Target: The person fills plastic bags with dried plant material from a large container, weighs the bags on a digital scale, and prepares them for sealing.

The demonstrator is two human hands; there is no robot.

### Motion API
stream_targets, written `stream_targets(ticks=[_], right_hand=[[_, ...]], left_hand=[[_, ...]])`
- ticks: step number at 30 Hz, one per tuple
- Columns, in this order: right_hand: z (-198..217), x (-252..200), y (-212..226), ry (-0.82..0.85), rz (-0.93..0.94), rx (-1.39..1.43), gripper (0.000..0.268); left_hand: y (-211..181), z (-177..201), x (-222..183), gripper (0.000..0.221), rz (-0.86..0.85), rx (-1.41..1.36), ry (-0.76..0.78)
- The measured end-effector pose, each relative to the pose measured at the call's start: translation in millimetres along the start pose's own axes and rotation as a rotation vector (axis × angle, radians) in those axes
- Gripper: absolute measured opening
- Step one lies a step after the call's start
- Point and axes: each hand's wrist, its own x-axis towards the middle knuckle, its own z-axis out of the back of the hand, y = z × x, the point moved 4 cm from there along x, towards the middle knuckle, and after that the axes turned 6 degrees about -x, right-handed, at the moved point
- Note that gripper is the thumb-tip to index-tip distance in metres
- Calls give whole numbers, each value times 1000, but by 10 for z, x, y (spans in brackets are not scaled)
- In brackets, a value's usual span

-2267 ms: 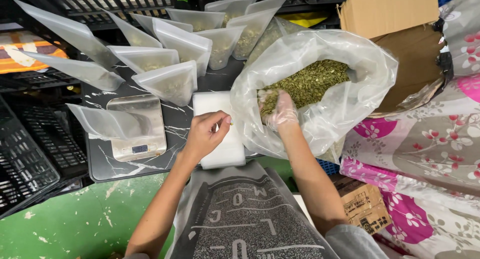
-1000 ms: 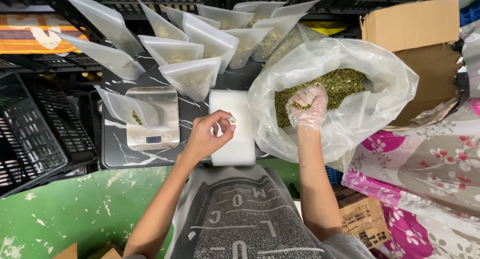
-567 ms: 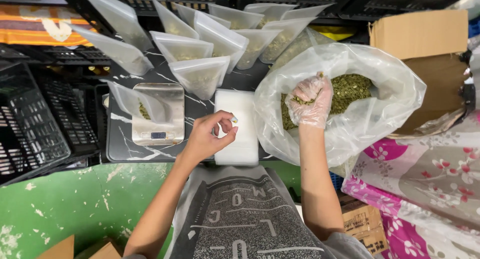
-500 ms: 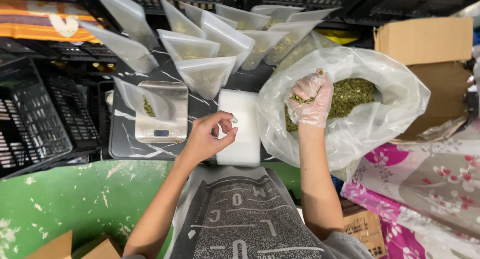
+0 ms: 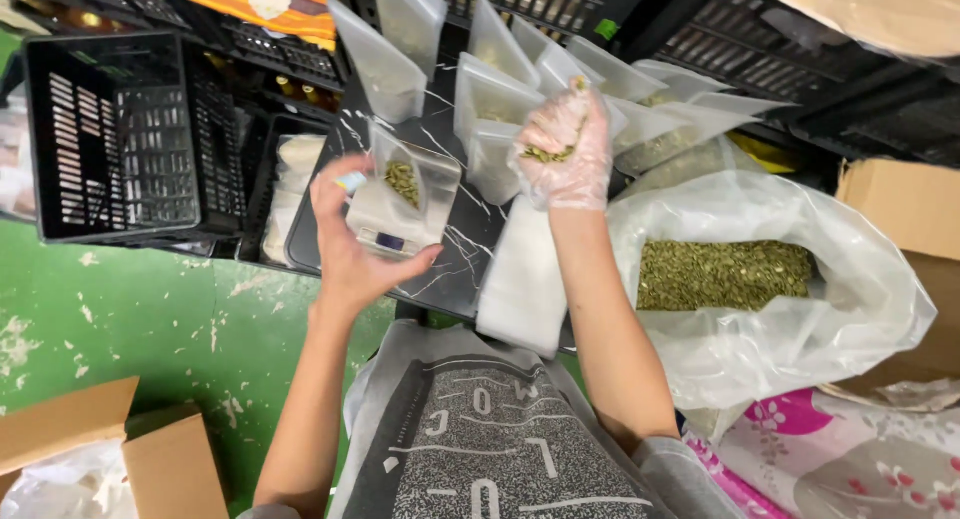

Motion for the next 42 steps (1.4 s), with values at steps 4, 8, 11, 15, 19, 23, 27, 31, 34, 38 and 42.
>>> stream_targets(ticks=[4, 8, 11, 15, 19, 23, 27, 31, 34, 38, 42], right_hand=[[-151, 331, -437, -174, -78, 168, 38], [-357, 435, -712, -306, -57, 60, 23], [-594, 426, -802, -239, -56, -120, 54], [-560, 463, -818, -267, 3, -238, 49], [-574, 494, -792, -60, 93, -441, 49], [-804, 361, -783, -85, 187, -667, 42], [-863, 336, -794, -38, 201, -665, 43], [-883, 292, -788, -96, 195, -720, 42], [-879, 279, -789, -80, 225, -788, 47], [-844, 285, -800, -43, 246, -810, 48], [-808, 301, -826, -36, 200, -644, 37]], left_hand=[[607, -44, -89, 139, 289, -34, 228], [914, -187, -153, 144, 339, -84, 336], [972, -319, -149, 126, 292, -202, 340], [925, -349, -91, 119, 276, -84, 375], [956, -393, -47, 117, 390, -26, 404], [1016, -448, -80, 124, 406, -1, 423], [979, -438, -62, 122, 402, -30, 417], [965, -440, -53, 122, 445, -59, 423], [937, -451, -39, 121, 455, -98, 416], [928, -461, -38, 120, 427, -108, 410], [945, -465, -79, 123, 422, -117, 410]])
